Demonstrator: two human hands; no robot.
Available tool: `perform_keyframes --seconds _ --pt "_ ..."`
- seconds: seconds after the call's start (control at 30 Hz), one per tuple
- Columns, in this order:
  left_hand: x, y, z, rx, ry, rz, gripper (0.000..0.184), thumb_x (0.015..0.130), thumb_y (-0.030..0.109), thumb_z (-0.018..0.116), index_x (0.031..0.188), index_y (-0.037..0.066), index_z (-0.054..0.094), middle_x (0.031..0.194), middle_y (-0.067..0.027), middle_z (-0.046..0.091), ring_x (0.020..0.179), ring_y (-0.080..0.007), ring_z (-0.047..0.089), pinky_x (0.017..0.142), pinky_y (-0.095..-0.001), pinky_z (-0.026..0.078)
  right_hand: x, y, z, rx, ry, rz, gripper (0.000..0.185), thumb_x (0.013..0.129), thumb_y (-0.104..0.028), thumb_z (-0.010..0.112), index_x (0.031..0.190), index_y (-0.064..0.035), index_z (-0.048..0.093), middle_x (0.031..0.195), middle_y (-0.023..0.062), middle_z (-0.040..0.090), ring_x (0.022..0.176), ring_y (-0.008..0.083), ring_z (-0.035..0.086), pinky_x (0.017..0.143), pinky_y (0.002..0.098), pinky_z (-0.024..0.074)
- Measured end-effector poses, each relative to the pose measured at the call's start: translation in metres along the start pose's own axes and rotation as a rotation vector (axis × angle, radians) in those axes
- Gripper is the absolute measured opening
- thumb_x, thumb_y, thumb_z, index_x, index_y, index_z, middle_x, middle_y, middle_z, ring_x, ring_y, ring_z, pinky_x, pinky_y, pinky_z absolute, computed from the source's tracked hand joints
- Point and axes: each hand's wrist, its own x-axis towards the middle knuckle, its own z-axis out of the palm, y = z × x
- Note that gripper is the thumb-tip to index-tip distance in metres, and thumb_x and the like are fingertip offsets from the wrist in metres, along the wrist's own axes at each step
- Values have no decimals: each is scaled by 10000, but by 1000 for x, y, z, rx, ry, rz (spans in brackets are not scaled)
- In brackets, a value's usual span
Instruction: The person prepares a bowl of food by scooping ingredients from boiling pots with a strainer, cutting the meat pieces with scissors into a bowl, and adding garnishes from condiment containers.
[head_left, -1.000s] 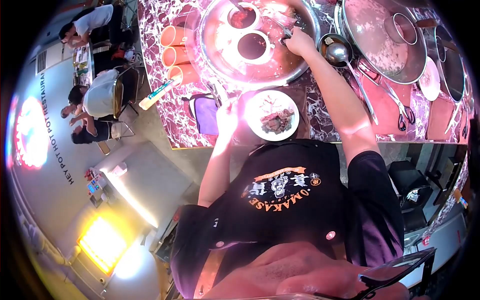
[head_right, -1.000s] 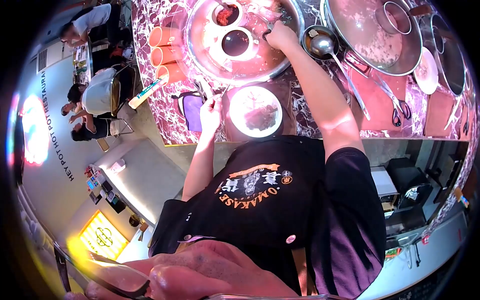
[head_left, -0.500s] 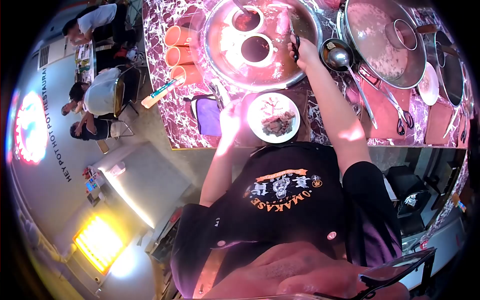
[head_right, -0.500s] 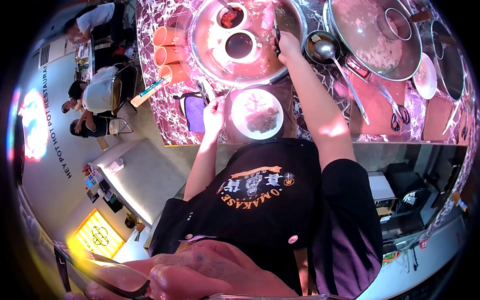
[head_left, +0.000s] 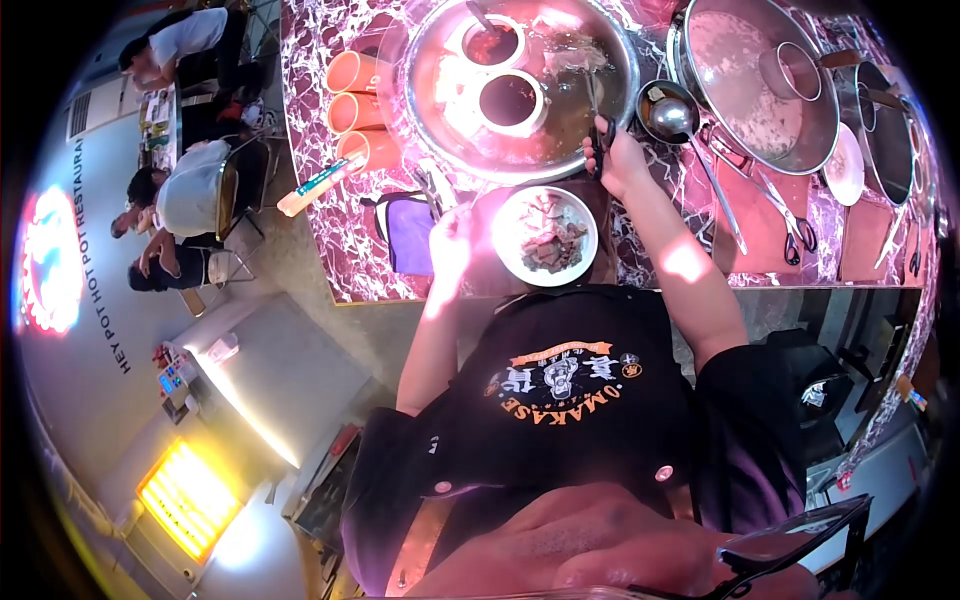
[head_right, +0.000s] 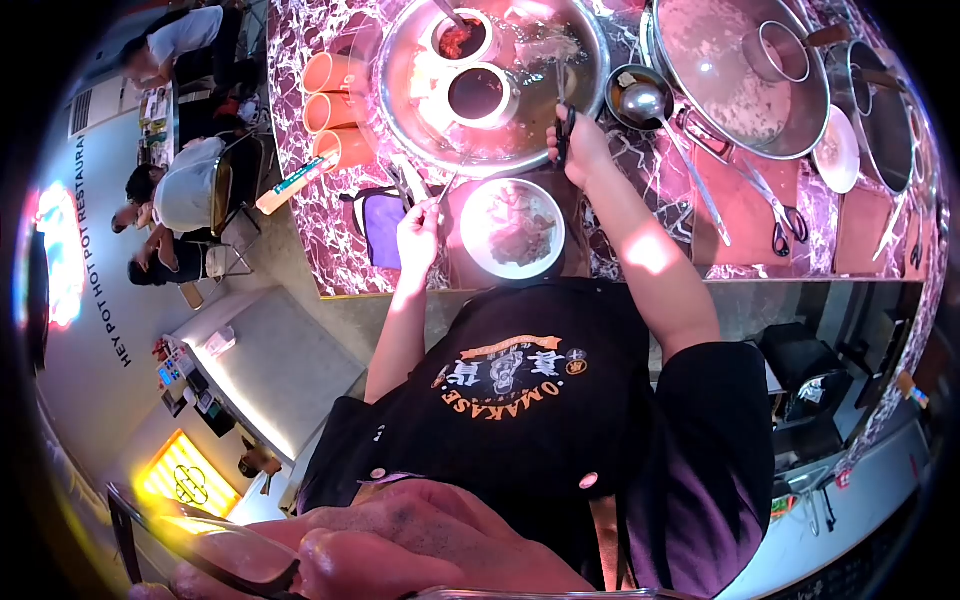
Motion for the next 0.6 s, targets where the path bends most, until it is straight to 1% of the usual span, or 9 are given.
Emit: perform_keyframes --seconds 0.03,0.13,0.2,0.27,0.3,0.4,0.43,0.53,0.6 --pt "1 1 0 3 2 -6 175 990 104 592 1093 15 702 707 79 546 566 -3 376 494 -195 310 -3 -2 3 -121 6 -38 322 932 -321 636 1100 -66 532 806 59 571 603 160 533 499 305 433" --pt "1 4 -1 26 9 -19 180 987 106 598 1100 11 701 721 72 560 576 -9 391 507 -196 326 18 -24 21 -800 131 -339 394 904 -366 663 1103 -41 564 861 105 657 743 222 638 631 349 511" --pt "3 11 -2 59 5 -14 185 985 107 603 1107 9 700 733 69 570 585 -14 401 518 -195 338 40 -58 31 -1518 267 -633 542 844 -366 676 1222 -2 538 1045 224 690 943 347 683 834 421 536" --pt "3 19 -2 55 4 -29 189 981 105 610 1116 6 698 758 65 588 611 -16 418 545 -190 355 35 -90 54 -1774 256 -478 606 817 -322 633 1311 -2 492 1195 304 627 1107 416 628 981 439 483" --pt "3 21 -2 44 7 -25 188 980 103 610 1115 6 698 763 65 592 619 -15 422 552 -188 358 44 -99 62 -1936 300 -300 559 827 -247 574 1347 -45 538 1287 196 623 1171 334 621 981 421 493" --pt "0 23 -6 6 -2 -64 186 978 96 611 1116 5 698 802 57 617 664 -17 454 589 -184 379 11 -124 85 -2164 138 -155 456 824 -244 573 1252 -105 649 1274 131 646 1163 318 627 974 411 496" --pt "-3 26 -7 -11 0 -91 187 978 94 610 1118 5 697 814 51 625 679 -20 467 602 -185 391 17 -124 81 -2187 160 -164 393 825 -238 570 1180 -140 707 1264 90 657 1159 307 631 962 408 502" --pt "-7 14 -7 -5 2 -58 190 978 86 606 1124 1 693 852 32 647 726 -32 508 649 -190 426 21 -129 78 -2187 128 -199 367 821 -201 549 1093 -20 715 1176 195 673 1094 350 653 918 432 518" --pt "-9 10 -6 9 -9 -45 191 978 79 601 1126 -3 690 874 19 658 757 -40 530 681 -194 445 21 -125 81 -2131 155 -218 384 824 -210 551 1126 -30 704 1185 192 671 1100 360 648 931 433 515"
